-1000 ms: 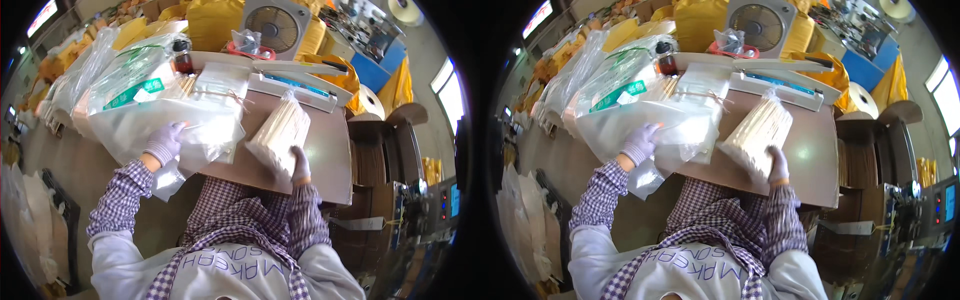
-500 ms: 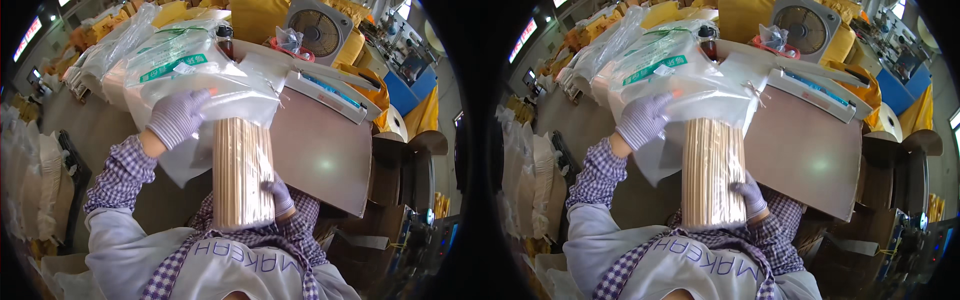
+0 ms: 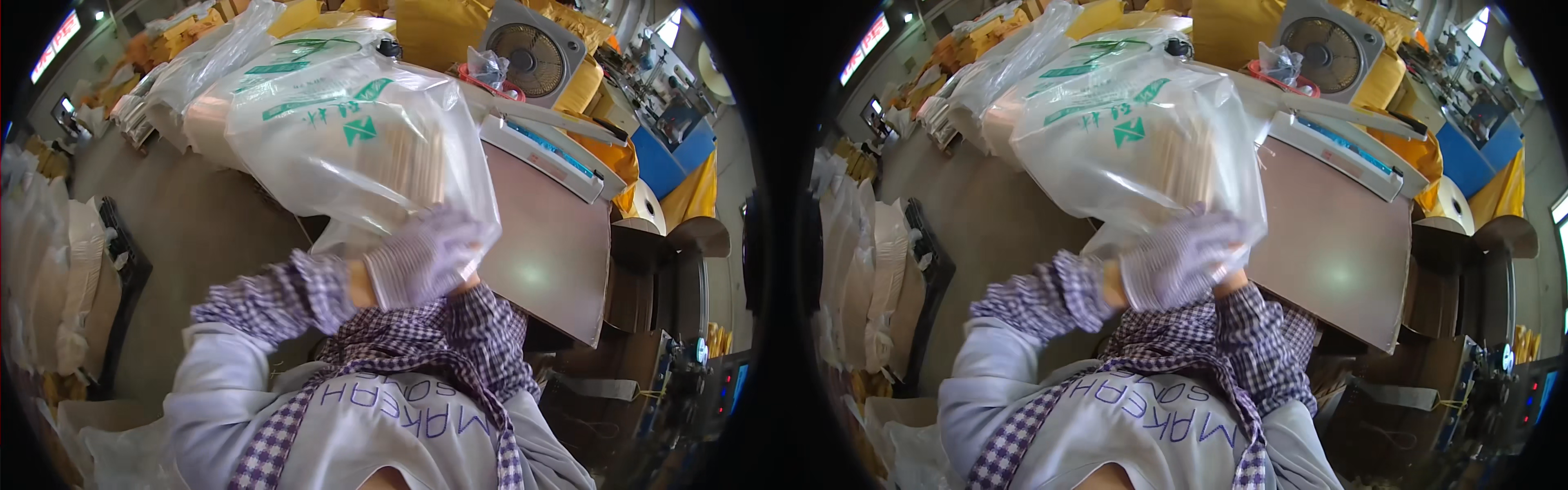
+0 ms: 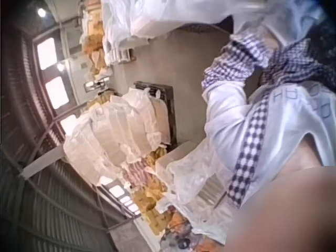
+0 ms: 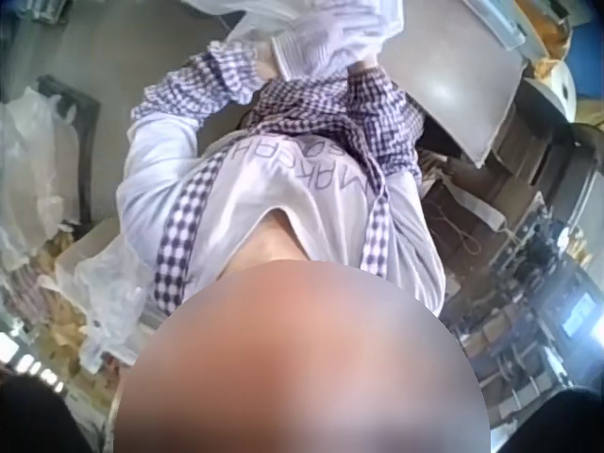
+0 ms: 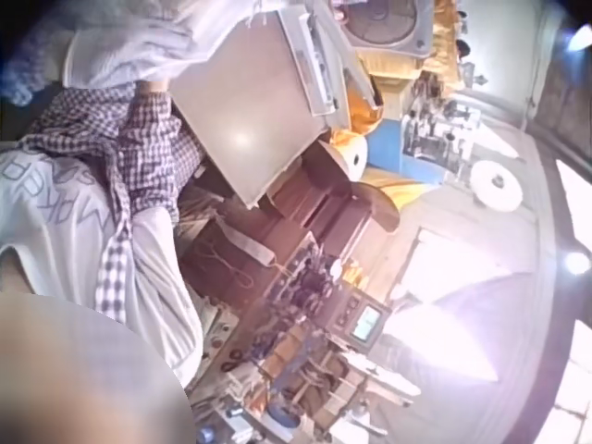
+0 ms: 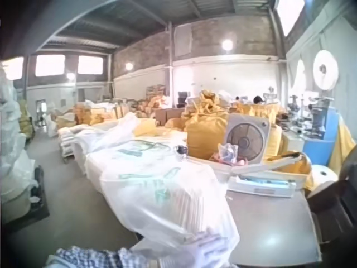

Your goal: Bundling wooden sticks and sealing them in plastic bags using factory machinery.

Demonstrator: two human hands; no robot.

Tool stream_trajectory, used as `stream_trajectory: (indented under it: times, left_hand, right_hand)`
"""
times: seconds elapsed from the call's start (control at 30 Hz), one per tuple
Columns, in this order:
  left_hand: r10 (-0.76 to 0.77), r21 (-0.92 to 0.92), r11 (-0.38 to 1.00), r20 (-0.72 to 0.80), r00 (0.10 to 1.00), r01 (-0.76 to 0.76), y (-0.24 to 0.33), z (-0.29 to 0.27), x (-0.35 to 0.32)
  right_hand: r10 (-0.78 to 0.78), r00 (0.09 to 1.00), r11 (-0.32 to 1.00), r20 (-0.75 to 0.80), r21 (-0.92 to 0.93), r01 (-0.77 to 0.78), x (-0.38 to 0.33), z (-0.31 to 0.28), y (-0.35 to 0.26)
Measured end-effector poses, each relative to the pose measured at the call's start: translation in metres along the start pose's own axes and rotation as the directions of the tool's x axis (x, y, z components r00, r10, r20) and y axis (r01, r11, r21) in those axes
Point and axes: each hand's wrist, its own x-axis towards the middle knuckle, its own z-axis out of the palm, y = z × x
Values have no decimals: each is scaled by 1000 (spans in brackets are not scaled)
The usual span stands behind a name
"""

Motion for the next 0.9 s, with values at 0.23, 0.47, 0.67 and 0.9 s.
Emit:
stream_trajectory:
  times: [0.23, 0.47, 0.67, 0.9]
  left_hand:
    - [-408, -121, 904, -521, 749, 409, 7, -23, -109]
    - [-892, -983, -136, 175, 417, 122, -62, 57, -173]
    - [-672, -783, 434, 48, 739, 445, -7, 51, -133]
    - [98, -695, 715, 207, 973, 76, 47, 77, -89]
  right_hand:
    - [43, 990, 997, 132, -73, -33, 17, 24, -41]
    - [140, 985, 954, -95, -254, -160, 30, 4, -8]
    - [-35, 999, 919, 35, -391, 46, -2, 16, -8]
    - [22, 910, 694, 414, -662, 284, 58, 31, -45]
